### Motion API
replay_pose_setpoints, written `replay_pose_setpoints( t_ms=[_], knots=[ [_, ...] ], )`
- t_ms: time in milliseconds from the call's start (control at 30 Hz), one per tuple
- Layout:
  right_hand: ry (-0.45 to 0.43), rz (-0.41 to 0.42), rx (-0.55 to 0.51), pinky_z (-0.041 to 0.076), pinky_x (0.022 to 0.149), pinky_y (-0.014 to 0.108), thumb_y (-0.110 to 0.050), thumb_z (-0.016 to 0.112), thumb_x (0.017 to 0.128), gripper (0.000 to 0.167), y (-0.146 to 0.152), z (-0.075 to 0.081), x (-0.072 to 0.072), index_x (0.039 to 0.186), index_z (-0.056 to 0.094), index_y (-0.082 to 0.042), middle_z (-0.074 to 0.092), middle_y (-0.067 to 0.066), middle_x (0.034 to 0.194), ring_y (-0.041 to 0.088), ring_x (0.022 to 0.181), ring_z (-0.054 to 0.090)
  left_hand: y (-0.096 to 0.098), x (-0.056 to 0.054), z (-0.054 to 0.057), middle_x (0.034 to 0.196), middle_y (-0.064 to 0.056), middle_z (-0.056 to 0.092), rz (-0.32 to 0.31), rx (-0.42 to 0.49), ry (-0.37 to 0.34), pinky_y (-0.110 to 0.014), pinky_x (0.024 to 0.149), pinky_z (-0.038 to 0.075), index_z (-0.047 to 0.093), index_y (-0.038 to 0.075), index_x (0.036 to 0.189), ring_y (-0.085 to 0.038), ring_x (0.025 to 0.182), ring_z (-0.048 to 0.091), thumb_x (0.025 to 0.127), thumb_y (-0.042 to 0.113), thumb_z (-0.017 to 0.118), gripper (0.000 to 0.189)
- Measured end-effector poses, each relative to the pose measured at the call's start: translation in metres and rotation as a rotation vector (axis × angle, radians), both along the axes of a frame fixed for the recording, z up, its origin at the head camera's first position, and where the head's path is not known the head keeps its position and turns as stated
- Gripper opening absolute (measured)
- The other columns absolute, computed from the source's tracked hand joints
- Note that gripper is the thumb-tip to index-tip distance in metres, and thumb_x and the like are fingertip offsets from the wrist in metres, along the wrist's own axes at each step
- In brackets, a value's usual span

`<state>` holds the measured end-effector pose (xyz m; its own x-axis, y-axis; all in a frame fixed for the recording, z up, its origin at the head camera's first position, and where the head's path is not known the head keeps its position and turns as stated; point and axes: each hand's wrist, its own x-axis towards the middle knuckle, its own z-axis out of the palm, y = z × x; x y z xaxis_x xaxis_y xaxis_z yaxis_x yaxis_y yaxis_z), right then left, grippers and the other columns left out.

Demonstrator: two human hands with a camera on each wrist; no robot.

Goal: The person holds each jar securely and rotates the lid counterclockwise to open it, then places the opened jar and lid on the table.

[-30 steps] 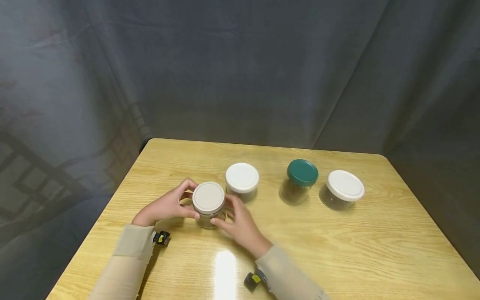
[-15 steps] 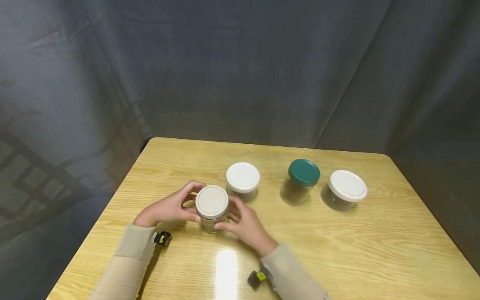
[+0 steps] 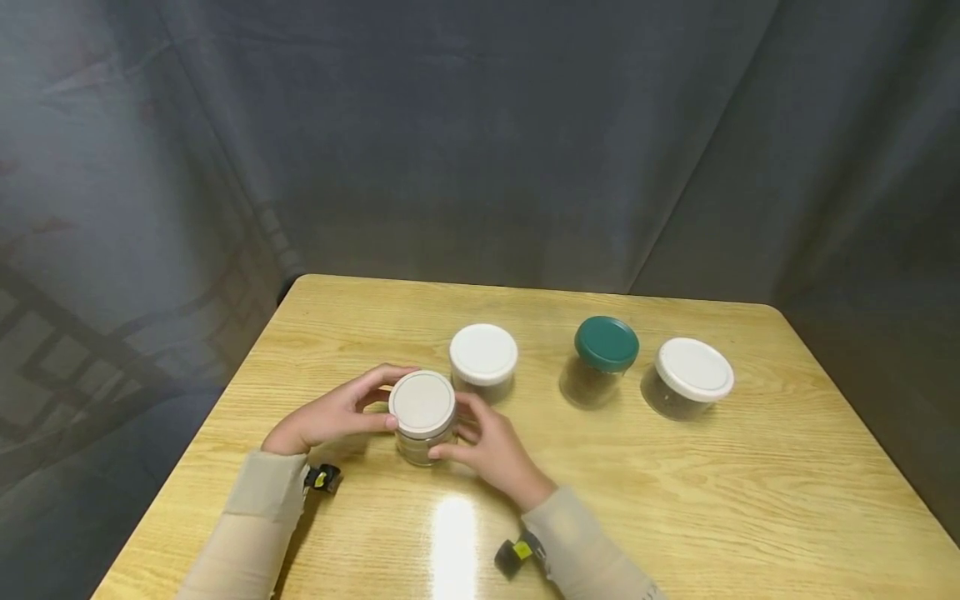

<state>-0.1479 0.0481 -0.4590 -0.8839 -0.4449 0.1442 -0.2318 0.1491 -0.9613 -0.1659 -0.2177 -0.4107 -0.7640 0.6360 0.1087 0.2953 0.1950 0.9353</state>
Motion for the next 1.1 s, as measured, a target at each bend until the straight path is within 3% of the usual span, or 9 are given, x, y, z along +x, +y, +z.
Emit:
replay_pose_setpoints(
  t_ms=[133,233,500,900,1100],
  knots=[
    [0.004,0.000,0.000,0.051,0.103,0.030,-0.015,0.088,0.076,0.077,0.0000,0.0000,0.0002,0.142,0.050,-0.004,0.056,0.018,0.142,0.032,0.132,0.054,0.0016,-0.0001,0.0011,0.149,-0.009,0.046,0.016,0.002,0.003,-0.058,0.108,0.041,0.047,0.013,0.144,-0.030,0.130,0.050,0.094,0.010,0.073,0.057],
    [0.005,-0.001,-0.001,0.051,0.103,0.030,-0.015,0.088,0.076,0.077,0.0002,-0.0003,0.0000,0.142,0.050,-0.004,0.055,0.018,0.143,0.033,0.132,0.054,0.0020,-0.0006,0.0009,0.148,-0.009,0.047,0.025,0.008,0.006,-0.061,0.108,0.039,0.047,0.012,0.142,-0.032,0.131,0.048,0.092,0.009,0.075,0.057],
    [0.003,-0.003,0.005,0.051,0.103,0.030,-0.015,0.088,0.077,0.076,0.0003,-0.0011,-0.0006,0.142,0.050,-0.004,0.055,0.018,0.144,0.032,0.133,0.053,-0.0009,-0.0015,-0.0014,0.147,-0.010,0.046,0.002,0.016,0.015,-0.062,0.109,0.038,0.045,0.011,0.144,-0.031,0.133,0.046,0.091,0.007,0.075,0.061],
    [-0.010,-0.016,-0.001,0.051,0.102,0.030,-0.014,0.090,0.075,0.077,-0.0012,-0.0005,0.0005,0.140,0.051,-0.003,0.056,0.019,0.141,0.033,0.131,0.055,0.0039,-0.0005,-0.0010,0.141,-0.015,0.047,0.051,-0.011,0.048,-0.059,0.106,0.042,0.041,0.007,0.137,-0.037,0.127,0.050,0.088,0.007,0.079,0.062],
    [-0.001,-0.016,0.003,0.051,0.102,0.030,-0.015,0.089,0.075,0.076,-0.0014,-0.0017,-0.0001,0.140,0.051,-0.004,0.056,0.018,0.142,0.033,0.132,0.055,0.0054,0.0001,0.0006,0.143,-0.014,0.049,0.048,-0.055,0.070,-0.053,0.102,0.048,0.034,0.007,0.152,-0.033,0.123,0.054,0.089,0.011,0.079,0.079]
  ],
)
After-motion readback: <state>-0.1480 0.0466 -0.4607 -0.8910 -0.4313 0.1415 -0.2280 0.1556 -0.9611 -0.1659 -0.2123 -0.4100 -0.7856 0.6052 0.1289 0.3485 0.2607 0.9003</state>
